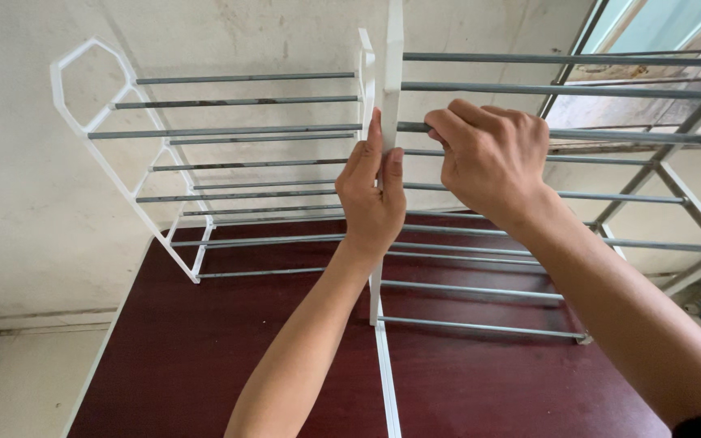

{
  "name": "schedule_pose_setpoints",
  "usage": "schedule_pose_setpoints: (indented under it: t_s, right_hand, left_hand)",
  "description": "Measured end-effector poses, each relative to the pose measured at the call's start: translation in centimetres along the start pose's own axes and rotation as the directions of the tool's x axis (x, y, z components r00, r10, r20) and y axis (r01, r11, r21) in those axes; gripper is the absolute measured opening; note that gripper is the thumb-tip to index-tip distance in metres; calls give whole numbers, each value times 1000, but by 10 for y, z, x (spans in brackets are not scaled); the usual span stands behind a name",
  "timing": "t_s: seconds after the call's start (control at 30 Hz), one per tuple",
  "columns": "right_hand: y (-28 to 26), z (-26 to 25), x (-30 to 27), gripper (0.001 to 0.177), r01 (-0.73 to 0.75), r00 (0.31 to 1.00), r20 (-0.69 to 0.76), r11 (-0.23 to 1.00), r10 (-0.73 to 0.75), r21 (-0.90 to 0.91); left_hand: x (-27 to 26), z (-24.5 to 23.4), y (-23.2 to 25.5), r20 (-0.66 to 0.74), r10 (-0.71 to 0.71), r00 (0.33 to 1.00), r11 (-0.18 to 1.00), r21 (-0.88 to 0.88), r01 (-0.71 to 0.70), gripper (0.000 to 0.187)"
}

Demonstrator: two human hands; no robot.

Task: The person assembles a white metal drying rack by inserting horizontal bars into vertical supports and securing them by hand. The rack is built on a maroon table in a tiled room.

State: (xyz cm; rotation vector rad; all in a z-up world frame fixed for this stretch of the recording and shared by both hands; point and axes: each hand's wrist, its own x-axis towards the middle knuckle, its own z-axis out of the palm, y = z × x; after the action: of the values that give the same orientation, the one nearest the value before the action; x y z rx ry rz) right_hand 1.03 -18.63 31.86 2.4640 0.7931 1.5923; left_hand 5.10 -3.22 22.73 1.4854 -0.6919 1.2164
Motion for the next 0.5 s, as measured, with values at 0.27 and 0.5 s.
schedule_pose_setpoints:
  t_s: [0.27, 0.5]
  right_hand:
    - [-8, -9, 0, 3, -17, 1000, -4, 998, 17, 65]
    - [1, -34, -27, 37, 24, 998, 50, 984, -34, 175]
  left_hand:
    - [1, -11, 5, 97, -94, 991, 995, -14, 96, 50]
    - [1, -19, 20, 167, -238, 957, 969, -26, 245, 52]
